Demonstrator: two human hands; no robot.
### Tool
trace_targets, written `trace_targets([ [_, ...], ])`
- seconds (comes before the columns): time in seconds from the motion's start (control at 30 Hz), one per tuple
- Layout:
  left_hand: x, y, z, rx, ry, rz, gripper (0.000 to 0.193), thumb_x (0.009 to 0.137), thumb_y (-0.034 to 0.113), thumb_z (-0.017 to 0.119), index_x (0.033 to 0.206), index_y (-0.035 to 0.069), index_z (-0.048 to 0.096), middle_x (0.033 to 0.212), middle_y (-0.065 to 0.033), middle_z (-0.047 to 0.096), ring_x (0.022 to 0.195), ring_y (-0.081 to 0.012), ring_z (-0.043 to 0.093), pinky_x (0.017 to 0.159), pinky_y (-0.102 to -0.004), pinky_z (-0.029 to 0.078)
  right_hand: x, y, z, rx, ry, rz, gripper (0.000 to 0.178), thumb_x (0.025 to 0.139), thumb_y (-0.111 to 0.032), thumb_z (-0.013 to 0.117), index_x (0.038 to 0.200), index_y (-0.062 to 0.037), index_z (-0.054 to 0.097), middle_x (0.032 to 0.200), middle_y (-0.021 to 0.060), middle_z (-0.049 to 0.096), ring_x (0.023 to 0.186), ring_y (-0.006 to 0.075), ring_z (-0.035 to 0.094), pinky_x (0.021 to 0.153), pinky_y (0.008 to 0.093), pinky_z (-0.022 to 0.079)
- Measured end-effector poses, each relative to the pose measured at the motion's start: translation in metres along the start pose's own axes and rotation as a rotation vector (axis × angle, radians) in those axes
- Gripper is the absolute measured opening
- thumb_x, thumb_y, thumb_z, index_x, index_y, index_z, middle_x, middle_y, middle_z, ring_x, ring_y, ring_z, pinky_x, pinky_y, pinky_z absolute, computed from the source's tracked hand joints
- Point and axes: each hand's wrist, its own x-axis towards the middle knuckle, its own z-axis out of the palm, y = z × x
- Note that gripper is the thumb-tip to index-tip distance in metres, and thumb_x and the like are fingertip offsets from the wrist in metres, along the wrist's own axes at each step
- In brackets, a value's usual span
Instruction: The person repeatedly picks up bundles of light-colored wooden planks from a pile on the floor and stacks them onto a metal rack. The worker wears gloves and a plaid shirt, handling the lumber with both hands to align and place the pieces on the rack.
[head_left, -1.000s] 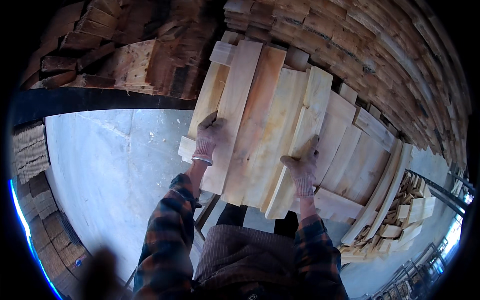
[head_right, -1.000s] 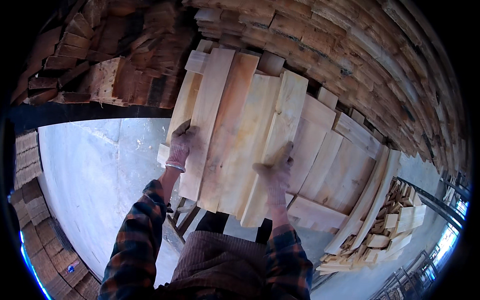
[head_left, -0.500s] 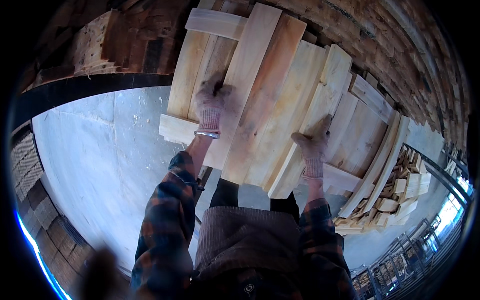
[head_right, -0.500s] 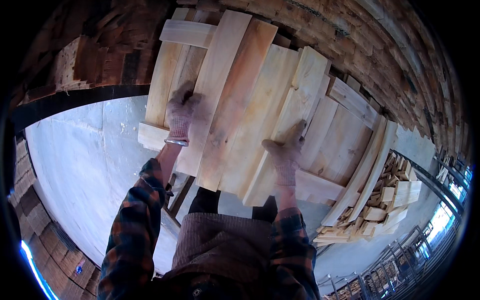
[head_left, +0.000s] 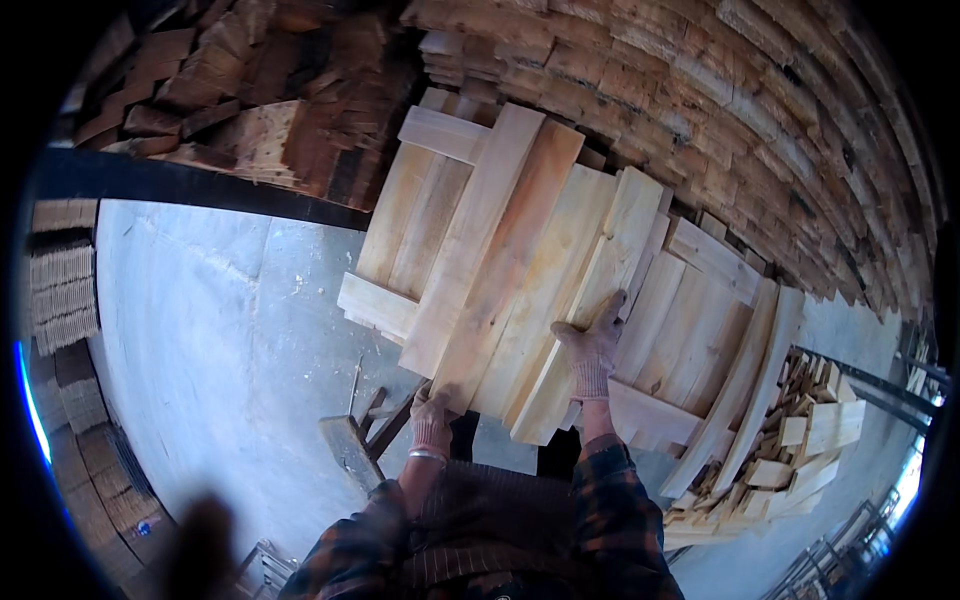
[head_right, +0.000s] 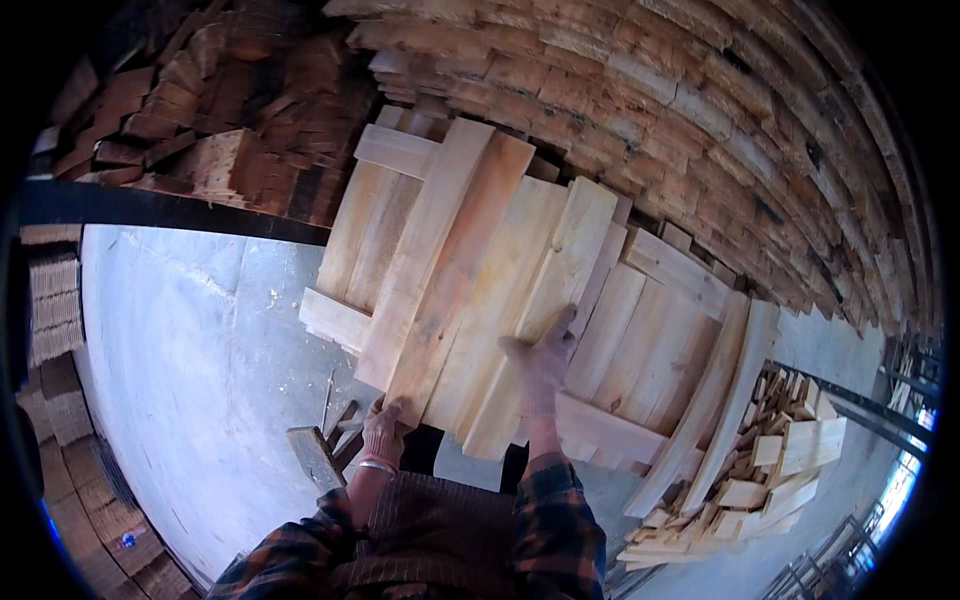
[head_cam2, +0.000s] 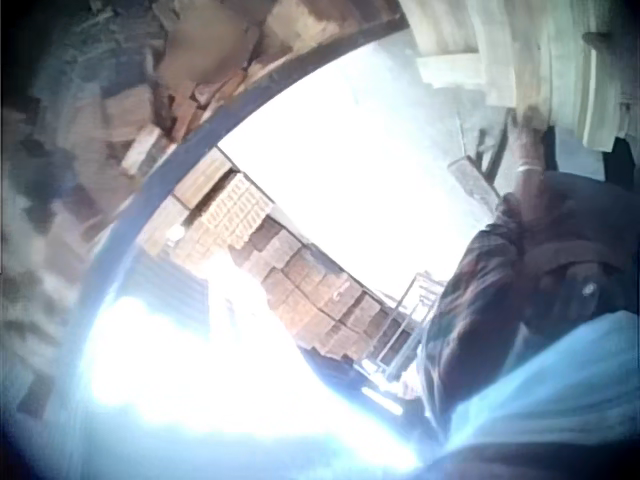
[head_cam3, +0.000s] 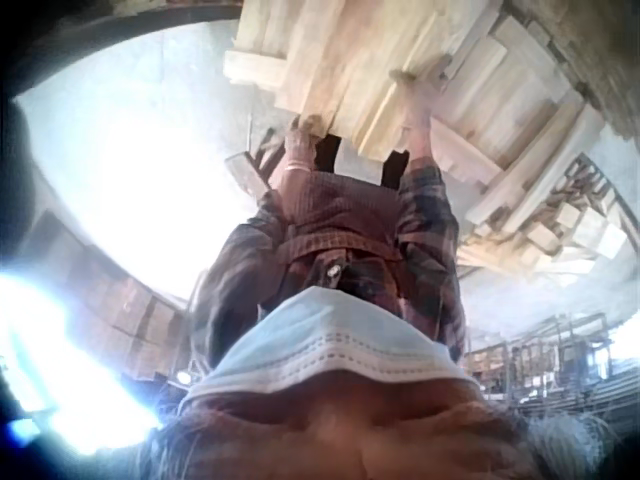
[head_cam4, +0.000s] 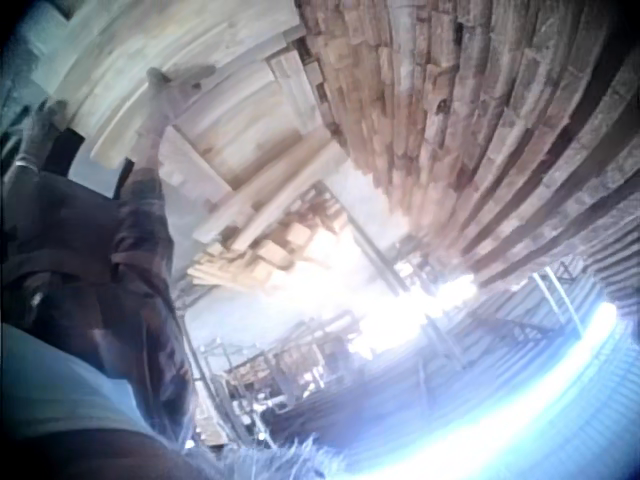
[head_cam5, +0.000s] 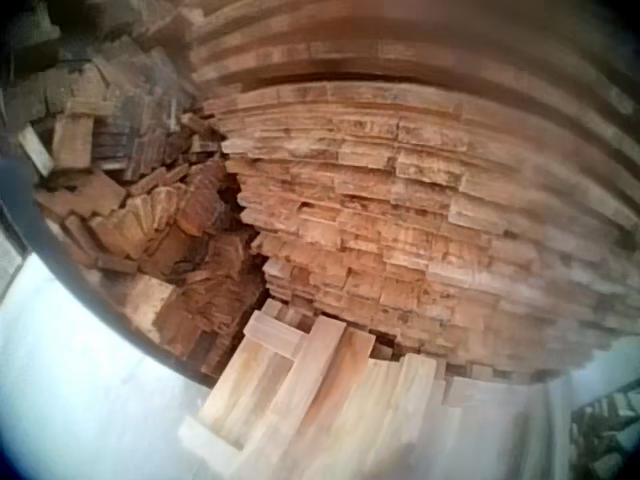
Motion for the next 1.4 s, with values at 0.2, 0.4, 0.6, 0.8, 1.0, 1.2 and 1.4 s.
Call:
trace_targets([
  [0.2,-0.044,0.073,-0.009,0.714,-0.521,-0.070,0.030,0.083,0.015,0.066,0.106,-0.004,0.062,0.094,-0.0087,0.066,0.082,-0.0156,0.064,0.072,-0.0293,0.053,0.004,0.012,-0.014,0.058,0.028,-0.025,0.115,0.059,-0.029,0.081,0.148,-0.0051,0.012,0.127,0.0292,0.038,0.111,0.0428,0.048,0.093,0.0431,0.045],
  [0.4,0.002,0.095,0.125,0.835,-0.503,0.302,0.033,0.082,0.015,0.066,0.106,-0.006,0.061,0.087,-0.0053,0.064,0.076,-0.0115,0.059,0.066,-0.0266,0.049,0.001,0.002,0.004,0.016,0.017,-0.031,0.118,0.059,-0.029,0.082,0.149,-0.0056,0.010,0.127,0.0305,0.038,0.111,0.0432,0.049,0.093,0.0428,0.045],
  [0.6,-0.005,0.117,0.092,0.572,-0.618,0.242,0.026,0.082,0.006,0.062,0.105,-0.005,0.059,0.086,-0.0068,0.065,0.075,-0.0118,0.061,0.067,-0.0271,0.051,0.000,0.005,-0.003,0.055,-0.002,0.052,0.121,0.058,-0.031,0.083,0.149,-0.0062,0.007,0.130,0.0323,0.037,0.115,0.0449,0.047,0.093,0.0446,0.046],
  [0.8,0.092,0.217,0.033,0.591,-0.507,0.312,0.022,0.076,0.009,0.063,0.096,0.000,0.060,0.083,-0.0074,0.065,0.074,-0.0146,0.060,0.068,-0.0266,0.050,-0.003,-0.006,0.001,-0.016,0.047,0.059,0.116,0.059,-0.028,0.080,0.149,-0.0056,0.009,0.131,0.0323,0.037,0.115,0.0462,0.047,0.095,0.0463,0.045],
  [1.0,0.170,0.234,0.055,0.737,-0.511,0.614,0.041,0.080,0.011,0.062,0.117,-0.003,0.058,0.095,-0.0071,0.065,0.085,-0.0137,0.059,0.076,-0.0265,0.049,0.000,-0.008,0.006,-0.066,0.078,0.073,0.114,0.060,-0.028,0.078,0.149,-0.0060,0.010,0.129,0.0299,0.039,0.113,0.0459,0.049,0.093,0.0480,0.046],
  [1.2,0.192,0.239,0.036,0.838,-0.565,0.579,0.048,0.085,0.018,0.062,0.126,-0.005,0.053,0.102,-0.0094,0.066,0.091,-0.0138,0.060,0.080,-0.0274,0.049,-0.001,-0.011,0.009,-0.073,0.092,0.056,0.115,0.059,-0.029,0.079,0.149,-0.0095,0.011,0.125,0.0313,0.041,0.107,0.0475,0.052,0.089,0.0489,0.048],
  [1.4,0.186,0.238,0.045,1.247,-0.245,0.899,0.031,0.081,0.024,0.065,0.105,0.004,0.063,0.092,-0.0171,0.066,0.086,-0.0325,0.064,0.075,-0.0383,0.050,0.001,-0.015,0.014,-0.007,0.064,0.076,0.113,0.058,-0.026,0.080,0.149,-0.0089,0.014,0.122,0.0326,0.043,0.105,0.0477,0.053,0.088,0.0497,0.049],
])
